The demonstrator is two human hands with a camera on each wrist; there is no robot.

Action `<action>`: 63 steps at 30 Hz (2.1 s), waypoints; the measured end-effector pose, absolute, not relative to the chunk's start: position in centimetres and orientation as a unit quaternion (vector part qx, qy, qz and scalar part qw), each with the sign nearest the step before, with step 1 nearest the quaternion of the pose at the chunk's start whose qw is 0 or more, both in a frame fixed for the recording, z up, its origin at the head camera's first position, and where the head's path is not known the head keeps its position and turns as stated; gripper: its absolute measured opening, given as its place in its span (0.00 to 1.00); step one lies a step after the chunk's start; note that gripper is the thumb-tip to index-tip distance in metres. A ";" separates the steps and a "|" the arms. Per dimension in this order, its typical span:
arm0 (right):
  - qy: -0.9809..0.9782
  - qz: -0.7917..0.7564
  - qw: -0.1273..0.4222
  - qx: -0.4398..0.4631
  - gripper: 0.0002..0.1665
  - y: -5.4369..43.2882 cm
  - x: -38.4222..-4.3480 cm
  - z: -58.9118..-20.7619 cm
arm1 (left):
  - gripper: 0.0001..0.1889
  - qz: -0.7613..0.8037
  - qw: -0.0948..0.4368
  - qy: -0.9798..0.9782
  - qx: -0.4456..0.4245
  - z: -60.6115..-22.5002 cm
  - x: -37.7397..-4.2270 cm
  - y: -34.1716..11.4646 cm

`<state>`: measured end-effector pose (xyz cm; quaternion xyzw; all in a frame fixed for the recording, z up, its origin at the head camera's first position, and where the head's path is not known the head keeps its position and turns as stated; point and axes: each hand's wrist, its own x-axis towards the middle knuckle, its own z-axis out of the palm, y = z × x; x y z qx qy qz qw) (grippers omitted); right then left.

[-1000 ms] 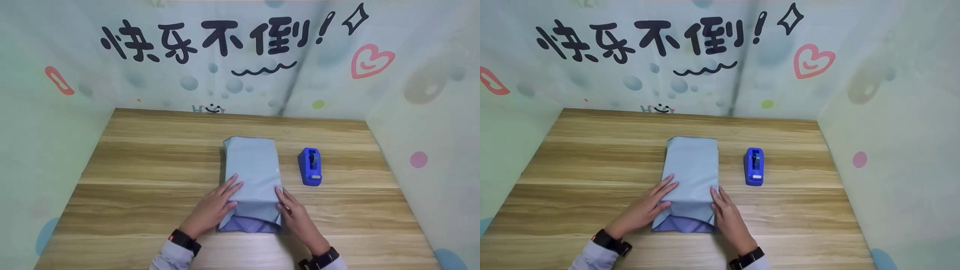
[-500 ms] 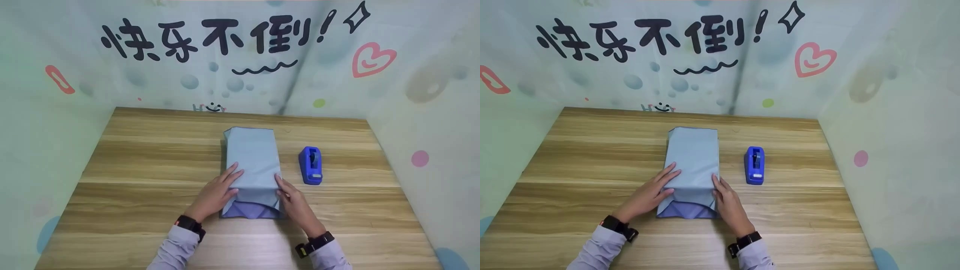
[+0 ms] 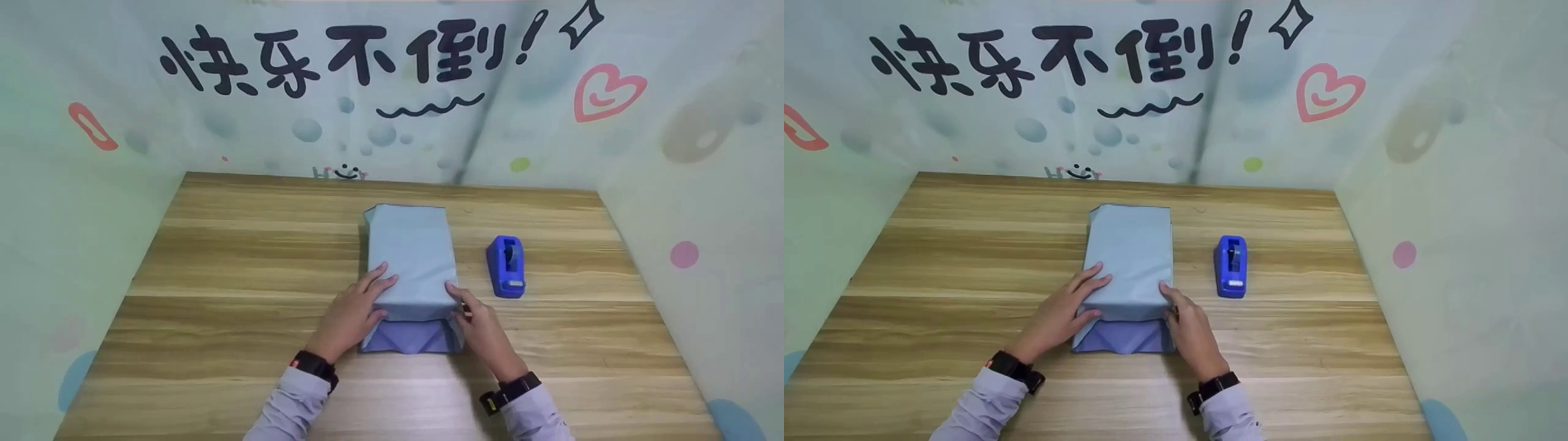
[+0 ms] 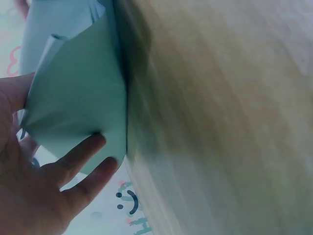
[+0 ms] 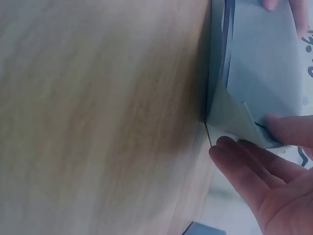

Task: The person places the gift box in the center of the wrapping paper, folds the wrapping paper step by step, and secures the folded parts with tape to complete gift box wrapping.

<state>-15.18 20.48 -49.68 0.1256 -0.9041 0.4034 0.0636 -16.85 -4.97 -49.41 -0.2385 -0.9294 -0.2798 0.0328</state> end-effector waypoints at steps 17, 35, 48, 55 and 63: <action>-0.938 0.272 0.126 0.176 0.31 19.5 -15.2 -50.4 | 0.44 -0.050 0.138 -0.967 -0.207 -49.1 -16.9 -1.1; -0.934 0.322 0.079 0.135 0.39 19.8 -14.7 -50.5 | 0.45 0.054 0.146 -0.952 -0.263 -49.0 -18.4 2.6; -0.921 0.388 0.015 0.035 0.09 20.4 -13.3 -50.0 | 0.47 0.051 0.144 -0.955 -0.256 -49.3 -18.1 3.7; -0.911 0.405 0.055 0.049 0.07 20.1 -13.5 -50.0 | 0.45 0.054 0.154 -0.953 -0.255 -49.7 -17.9 4.0; -0.876 0.481 0.026 -0.029 0.03 19.4 -14.0 -49.3 | 0.48 0.073 0.124 -0.956 -0.254 -49.5 -17.9 3.9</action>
